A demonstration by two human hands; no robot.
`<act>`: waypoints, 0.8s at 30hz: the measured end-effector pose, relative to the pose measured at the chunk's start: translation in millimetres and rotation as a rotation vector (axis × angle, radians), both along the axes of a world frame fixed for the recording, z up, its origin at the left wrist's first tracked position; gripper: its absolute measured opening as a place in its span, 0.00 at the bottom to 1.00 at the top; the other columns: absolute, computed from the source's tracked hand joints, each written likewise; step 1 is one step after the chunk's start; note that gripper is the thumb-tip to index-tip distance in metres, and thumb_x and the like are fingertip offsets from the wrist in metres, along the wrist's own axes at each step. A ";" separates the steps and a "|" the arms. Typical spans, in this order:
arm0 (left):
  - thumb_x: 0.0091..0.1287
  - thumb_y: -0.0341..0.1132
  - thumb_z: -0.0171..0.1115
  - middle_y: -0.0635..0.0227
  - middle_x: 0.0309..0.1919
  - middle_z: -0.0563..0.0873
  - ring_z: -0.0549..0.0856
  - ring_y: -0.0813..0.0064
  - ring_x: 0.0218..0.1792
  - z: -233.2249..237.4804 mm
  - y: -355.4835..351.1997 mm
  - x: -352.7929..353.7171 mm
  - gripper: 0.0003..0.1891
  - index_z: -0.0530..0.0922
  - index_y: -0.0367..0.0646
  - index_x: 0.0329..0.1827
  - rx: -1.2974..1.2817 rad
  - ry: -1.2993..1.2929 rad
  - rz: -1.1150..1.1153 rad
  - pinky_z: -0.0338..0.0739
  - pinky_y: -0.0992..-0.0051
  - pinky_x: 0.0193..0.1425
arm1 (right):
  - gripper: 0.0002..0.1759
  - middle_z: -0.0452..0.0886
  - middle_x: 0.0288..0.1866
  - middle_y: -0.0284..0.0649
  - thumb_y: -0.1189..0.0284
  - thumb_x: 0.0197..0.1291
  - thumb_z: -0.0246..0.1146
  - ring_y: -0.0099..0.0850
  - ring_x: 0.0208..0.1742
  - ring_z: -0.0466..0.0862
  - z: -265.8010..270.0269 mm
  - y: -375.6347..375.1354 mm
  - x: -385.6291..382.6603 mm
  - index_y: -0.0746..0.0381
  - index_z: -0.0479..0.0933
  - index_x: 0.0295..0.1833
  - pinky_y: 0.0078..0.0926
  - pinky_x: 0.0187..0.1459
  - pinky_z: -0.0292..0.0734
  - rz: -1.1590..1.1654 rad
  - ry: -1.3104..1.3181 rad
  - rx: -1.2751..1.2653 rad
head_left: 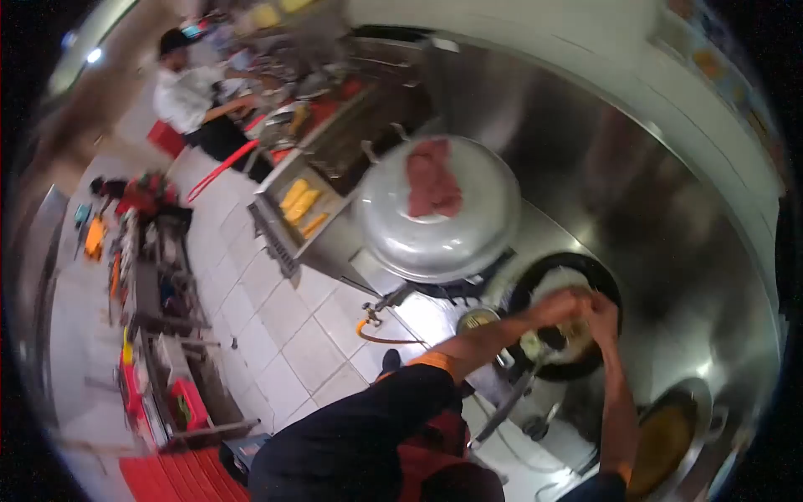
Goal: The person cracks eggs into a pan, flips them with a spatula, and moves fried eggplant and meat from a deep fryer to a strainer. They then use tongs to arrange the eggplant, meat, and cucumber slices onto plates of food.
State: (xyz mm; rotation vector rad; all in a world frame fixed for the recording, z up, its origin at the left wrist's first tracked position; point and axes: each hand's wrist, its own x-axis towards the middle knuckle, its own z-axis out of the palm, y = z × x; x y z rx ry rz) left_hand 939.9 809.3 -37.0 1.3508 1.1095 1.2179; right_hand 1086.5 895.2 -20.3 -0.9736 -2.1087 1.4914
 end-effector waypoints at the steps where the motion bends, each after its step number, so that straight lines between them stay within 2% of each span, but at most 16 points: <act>1: 0.70 0.40 0.48 0.65 0.52 0.79 0.77 0.72 0.51 -6.2 2.5 -1.3 0.19 0.72 0.40 0.59 0.113 0.307 0.027 0.70 0.68 0.59 | 0.17 0.84 0.40 0.43 0.71 0.56 0.62 0.24 0.43 0.80 -0.5 0.8 0.9 0.71 0.77 0.49 0.25 0.46 0.75 -0.001 -0.062 0.077; 2: 0.70 0.41 0.48 0.64 0.52 0.78 0.77 0.71 0.51 -7.0 1.1 -0.8 0.20 0.72 0.40 0.60 0.038 -0.006 -0.020 0.71 0.68 0.58 | 0.17 0.84 0.40 0.41 0.70 0.55 0.62 0.23 0.42 0.79 -1.2 2.1 1.4 0.69 0.78 0.48 0.25 0.44 0.75 -0.003 -0.125 0.153; 3: 0.69 0.41 0.49 0.62 0.53 0.77 0.77 0.70 0.52 -8.1 0.2 -0.2 0.20 0.72 0.40 0.60 -0.036 -0.321 -0.052 0.71 0.68 0.58 | 0.19 0.84 0.41 0.42 0.69 0.53 0.64 0.23 0.42 0.80 -15.6 6.9 3.1 0.69 0.78 0.49 0.24 0.44 0.76 -0.024 -0.031 0.053; 4: 0.69 0.43 0.48 0.63 0.54 0.77 0.76 0.70 0.53 -30.0 11.0 -2.6 0.21 0.71 0.40 0.60 -0.089 -0.256 -0.107 0.71 0.68 0.59 | 0.21 0.84 0.42 0.44 0.70 0.50 0.65 0.23 0.42 0.81 -5.9 2.8 1.5 0.68 0.77 0.50 0.24 0.45 0.76 -0.084 -0.113 0.051; 5: 0.65 0.34 0.51 0.60 0.49 0.79 0.78 0.66 0.50 -15.2 9.7 3.5 0.17 0.72 0.38 0.55 -0.250 -0.462 0.012 0.72 0.68 0.55 | 0.22 0.84 0.41 0.43 0.71 0.50 0.66 0.24 0.42 0.82 15.4 -2.6 0.2 0.68 0.77 0.51 0.23 0.45 0.77 -0.052 -0.162 0.128; 7: 0.61 0.28 0.56 0.53 0.50 0.78 0.78 0.54 0.51 15.2 1.9 -3.8 0.18 0.71 0.36 0.55 0.358 0.663 0.168 0.73 0.63 0.56 | 0.24 0.84 0.40 0.42 0.72 0.48 0.67 0.25 0.42 0.82 33.0 -6.8 -0.3 0.69 0.76 0.52 0.24 0.46 0.77 -0.030 -0.133 0.105; 8: 0.61 0.28 0.56 0.53 0.50 0.78 0.78 0.54 0.51 20.3 0.1 -2.7 0.18 0.71 0.36 0.55 0.366 0.651 0.149 0.73 0.63 0.56 | 0.24 0.84 0.40 0.42 0.72 0.48 0.67 0.25 0.42 0.82 35.0 -7.1 -0.1 0.69 0.76 0.52 0.24 0.46 0.77 -0.052 -0.143 0.105; 10: 0.56 0.24 0.59 0.48 0.50 0.76 0.75 0.46 0.52 27.6 -3.9 -2.7 0.21 0.70 0.35 0.55 0.267 0.662 0.197 0.72 0.60 0.56 | 0.25 0.84 0.41 0.42 0.73 0.47 0.68 0.24 0.42 0.82 35.4 -7.2 -1.2 0.71 0.75 0.53 0.23 0.46 0.77 -0.039 -0.147 0.059; 13: 0.58 0.28 0.61 0.51 0.54 0.76 0.76 0.49 0.56 15.7 3.0 -6.4 0.23 0.70 0.37 0.58 0.260 0.626 0.133 0.72 0.62 0.59 | 0.26 0.83 0.41 0.42 0.74 0.46 0.68 0.23 0.41 0.81 13.5 -1.6 -0.9 0.72 0.75 0.53 0.23 0.46 0.77 -0.051 -0.136 0.121; 21: 0.59 0.28 0.60 0.48 0.54 0.75 0.75 0.46 0.54 8.9 3.0 -4.4 0.24 0.69 0.37 0.59 0.227 0.648 0.143 0.73 0.59 0.56 | 0.24 0.84 0.40 0.40 0.75 0.48 0.64 0.22 0.40 0.81 11.0 -5.0 4.2 0.71 0.75 0.53 0.21 0.45 0.76 -0.090 -0.119 0.074; 24: 0.57 0.29 0.63 0.51 0.51 0.78 0.78 0.50 0.52 25.7 3.0 -0.7 0.22 0.72 0.38 0.56 0.243 0.596 0.158 0.75 0.62 0.55 | 0.23 0.84 0.40 0.41 0.76 0.49 0.63 0.23 0.40 0.82 8.5 -2.6 5.9 0.69 0.75 0.54 0.22 0.44 0.77 -0.063 -0.156 0.143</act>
